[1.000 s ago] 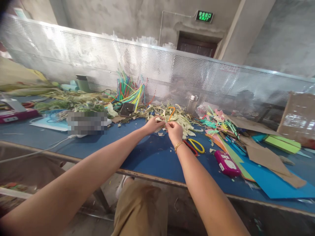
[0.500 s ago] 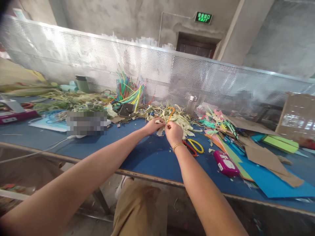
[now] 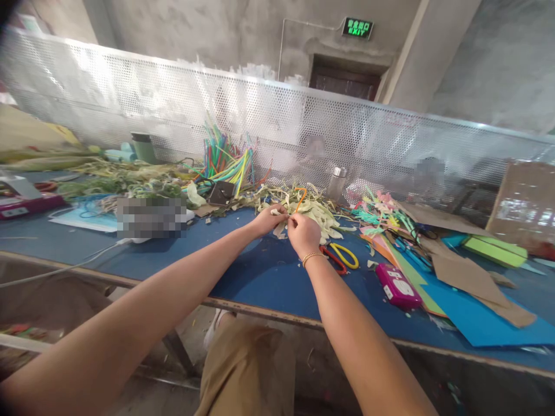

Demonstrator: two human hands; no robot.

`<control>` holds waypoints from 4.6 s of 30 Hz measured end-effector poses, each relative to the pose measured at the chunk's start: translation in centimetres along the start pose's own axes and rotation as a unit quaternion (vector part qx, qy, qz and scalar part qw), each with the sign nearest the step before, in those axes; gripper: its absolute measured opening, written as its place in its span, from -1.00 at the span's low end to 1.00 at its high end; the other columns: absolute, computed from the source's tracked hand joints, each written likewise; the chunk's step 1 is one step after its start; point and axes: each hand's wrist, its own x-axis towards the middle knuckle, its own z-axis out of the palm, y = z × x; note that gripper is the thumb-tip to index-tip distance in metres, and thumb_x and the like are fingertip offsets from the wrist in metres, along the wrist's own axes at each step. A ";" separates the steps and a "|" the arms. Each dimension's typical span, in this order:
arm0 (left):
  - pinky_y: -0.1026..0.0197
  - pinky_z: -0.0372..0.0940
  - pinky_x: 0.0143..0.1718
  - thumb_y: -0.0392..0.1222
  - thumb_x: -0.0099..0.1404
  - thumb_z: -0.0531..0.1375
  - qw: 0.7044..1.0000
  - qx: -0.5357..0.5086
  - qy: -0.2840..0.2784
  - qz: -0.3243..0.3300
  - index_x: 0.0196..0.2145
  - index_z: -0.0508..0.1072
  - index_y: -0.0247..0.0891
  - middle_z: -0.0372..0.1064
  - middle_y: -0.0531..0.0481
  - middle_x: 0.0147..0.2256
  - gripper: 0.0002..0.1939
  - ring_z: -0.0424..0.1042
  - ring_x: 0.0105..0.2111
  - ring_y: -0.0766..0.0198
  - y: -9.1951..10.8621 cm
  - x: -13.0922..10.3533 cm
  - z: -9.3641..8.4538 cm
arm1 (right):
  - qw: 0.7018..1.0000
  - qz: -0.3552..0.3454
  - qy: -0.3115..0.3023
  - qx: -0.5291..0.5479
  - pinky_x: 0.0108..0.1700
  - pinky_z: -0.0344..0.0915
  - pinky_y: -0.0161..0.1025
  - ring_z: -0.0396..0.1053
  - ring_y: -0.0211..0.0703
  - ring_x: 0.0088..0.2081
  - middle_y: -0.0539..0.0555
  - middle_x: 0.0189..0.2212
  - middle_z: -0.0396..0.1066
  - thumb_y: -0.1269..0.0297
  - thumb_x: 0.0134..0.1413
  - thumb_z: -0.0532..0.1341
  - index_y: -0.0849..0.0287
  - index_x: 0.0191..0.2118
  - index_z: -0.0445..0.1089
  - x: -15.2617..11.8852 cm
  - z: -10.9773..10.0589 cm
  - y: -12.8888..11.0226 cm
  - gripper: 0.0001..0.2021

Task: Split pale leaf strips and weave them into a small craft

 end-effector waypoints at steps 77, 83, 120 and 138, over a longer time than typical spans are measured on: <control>0.30 0.28 -0.42 -0.20 0.08 0.24 0.997 0.049 -0.007 0.060 -0.36 0.40 -0.25 0.38 0.08 -0.48 -0.86 0.36 -0.51 0.36 -0.9 0.6 -0.1 | 0.895 0.186 0.048 0.402 -0.41 0.35 -0.22 0.41 -0.14 -0.49 0.05 -0.54 0.46 0.09 -0.21 0.29 0.15 -0.42 0.33 0.9 3.0 2.1 -0.73; 0.35 0.24 -0.45 -0.15 0.14 0.20 0.998 0.010 0.015 0.064 -0.34 0.36 -0.24 0.36 0.08 -0.46 -0.85 0.31 -0.51 0.41 -1.0 0.8 0.0 | 0.907 0.147 0.050 0.392 -0.30 0.37 -0.22 0.42 -0.16 -0.39 0.09 -0.40 0.48 0.08 -0.17 0.26 0.19 -0.33 0.40 0.9 3.0 2.1 -0.69; 0.36 0.09 -0.54 -0.24 0.15 0.10 0.994 0.031 -0.100 0.031 -0.32 0.40 -0.26 0.18 0.14 -0.60 -0.87 0.14 -0.59 0.41 1.6 -0.7 0.0 | 0.847 0.258 0.094 0.456 -0.50 0.08 -0.32 0.11 -0.33 -0.57 -0.10 -0.66 0.23 0.10 -0.26 0.29 0.20 -0.50 0.37 1.1 2.7 2.0 -0.74; 0.34 0.19 -0.58 -0.09 -0.02 0.35 0.987 -0.078 -0.139 -0.033 -0.33 0.35 -0.27 0.30 0.14 -0.62 -0.65 0.29 -0.64 0.41 0.9 -1.0 1.0 | 0.838 0.224 0.130 0.480 -0.50 0.21 -0.30 0.25 -0.26 -0.56 -0.04 -0.59 0.30 -0.04 -0.07 0.20 0.15 -0.44 0.25 1.7 3.4 3.3 -0.68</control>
